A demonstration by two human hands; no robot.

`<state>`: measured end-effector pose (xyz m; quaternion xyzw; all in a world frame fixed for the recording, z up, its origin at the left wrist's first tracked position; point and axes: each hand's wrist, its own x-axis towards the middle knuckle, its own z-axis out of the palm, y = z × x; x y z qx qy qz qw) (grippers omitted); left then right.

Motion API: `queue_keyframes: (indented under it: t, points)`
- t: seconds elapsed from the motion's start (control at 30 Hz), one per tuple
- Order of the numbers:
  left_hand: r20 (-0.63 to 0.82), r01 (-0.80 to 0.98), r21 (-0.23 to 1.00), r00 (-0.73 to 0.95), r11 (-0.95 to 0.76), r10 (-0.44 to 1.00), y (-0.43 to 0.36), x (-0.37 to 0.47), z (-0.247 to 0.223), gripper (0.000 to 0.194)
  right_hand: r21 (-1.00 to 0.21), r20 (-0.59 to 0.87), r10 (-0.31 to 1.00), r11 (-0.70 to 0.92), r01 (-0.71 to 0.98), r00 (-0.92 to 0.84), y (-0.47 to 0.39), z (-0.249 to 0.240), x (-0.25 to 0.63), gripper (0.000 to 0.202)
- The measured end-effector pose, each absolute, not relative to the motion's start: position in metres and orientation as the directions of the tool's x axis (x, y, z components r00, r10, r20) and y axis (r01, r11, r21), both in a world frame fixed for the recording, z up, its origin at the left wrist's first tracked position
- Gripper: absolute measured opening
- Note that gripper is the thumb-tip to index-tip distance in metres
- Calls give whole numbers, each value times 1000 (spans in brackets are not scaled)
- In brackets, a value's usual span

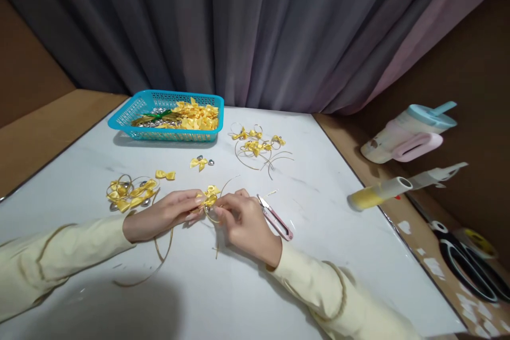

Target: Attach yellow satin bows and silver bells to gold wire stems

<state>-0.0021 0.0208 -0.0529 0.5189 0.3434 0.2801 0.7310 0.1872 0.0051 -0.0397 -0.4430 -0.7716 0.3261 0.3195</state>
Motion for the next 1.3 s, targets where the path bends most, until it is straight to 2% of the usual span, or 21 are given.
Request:
queue_keyframes:
  t: [0.4,0.67,0.93,1.0,1.1,1.2,1.23,1.3]
  points:
    - [-234,-43,943,617,330,751,19,0,-50,30,-802,211,856,428,417,-473,7,-40,194,16]
    - [-214,-13,962,577,272,788,20,-2,-51,30,-782,204,856,434,446,-476,11,-37,195,19]
    - [-89,188,982,387,16,918,15,0,-46,29,-770,232,897,406,493,-376,7,-38,195,13]
    - [-48,224,974,345,-32,937,13,0,-48,28,-710,340,874,481,514,-347,4,-40,193,14]
    - [-7,269,960,301,-78,953,10,0,-52,28,-490,543,746,655,576,-386,1,-45,192,23]
    - [33,300,947,261,-114,965,9,-1,-54,27,-300,589,676,692,657,-443,1,-51,191,23]
    - [58,307,942,250,-136,967,9,-2,-54,26,-286,573,689,675,680,-443,1,-52,191,22]
    - [109,327,927,239,-186,965,7,-2,-54,25,-349,507,762,608,713,-402,2,-52,190,20]
